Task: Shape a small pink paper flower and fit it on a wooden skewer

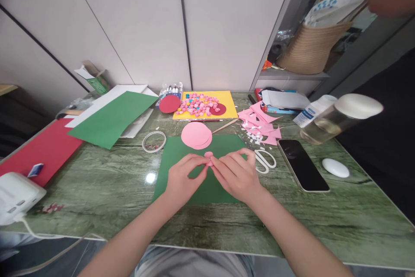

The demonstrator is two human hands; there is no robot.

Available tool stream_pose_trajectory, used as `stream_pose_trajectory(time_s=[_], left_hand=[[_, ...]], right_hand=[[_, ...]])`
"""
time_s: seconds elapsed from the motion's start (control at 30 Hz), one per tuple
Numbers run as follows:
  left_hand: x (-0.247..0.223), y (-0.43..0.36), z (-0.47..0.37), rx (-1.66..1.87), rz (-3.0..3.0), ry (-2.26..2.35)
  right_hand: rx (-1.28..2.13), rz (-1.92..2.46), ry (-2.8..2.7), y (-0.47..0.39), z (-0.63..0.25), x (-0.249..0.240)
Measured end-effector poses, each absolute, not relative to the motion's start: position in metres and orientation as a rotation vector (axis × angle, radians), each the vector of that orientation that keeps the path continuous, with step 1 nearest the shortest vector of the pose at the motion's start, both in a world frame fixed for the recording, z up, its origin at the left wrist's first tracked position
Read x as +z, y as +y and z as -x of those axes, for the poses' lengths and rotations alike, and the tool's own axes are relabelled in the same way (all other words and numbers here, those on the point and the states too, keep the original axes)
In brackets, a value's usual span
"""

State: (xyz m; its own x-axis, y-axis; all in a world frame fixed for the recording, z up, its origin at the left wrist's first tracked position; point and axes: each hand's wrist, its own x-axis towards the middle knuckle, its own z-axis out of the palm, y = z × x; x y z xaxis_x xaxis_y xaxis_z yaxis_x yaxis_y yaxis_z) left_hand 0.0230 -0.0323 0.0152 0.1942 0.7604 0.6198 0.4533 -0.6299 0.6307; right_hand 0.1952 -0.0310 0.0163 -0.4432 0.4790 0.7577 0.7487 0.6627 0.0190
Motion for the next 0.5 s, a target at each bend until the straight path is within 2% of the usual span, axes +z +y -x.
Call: stream_pose_trajectory(time_s=[0.23, 0.5], left_hand=[[0.0177, -0.0337, -0.0231, 1.45, -2.202, 1.086], [0.0205, -0.0369, -0.0225, 1.425, -2.001, 1.024]], right_hand=[[-0.547, 0.892, -2.093, -0.032, -0.1982, 0.0147], [-0.457, 0.854, -2.0, -0.0344, -0.1961, 0.0215]])
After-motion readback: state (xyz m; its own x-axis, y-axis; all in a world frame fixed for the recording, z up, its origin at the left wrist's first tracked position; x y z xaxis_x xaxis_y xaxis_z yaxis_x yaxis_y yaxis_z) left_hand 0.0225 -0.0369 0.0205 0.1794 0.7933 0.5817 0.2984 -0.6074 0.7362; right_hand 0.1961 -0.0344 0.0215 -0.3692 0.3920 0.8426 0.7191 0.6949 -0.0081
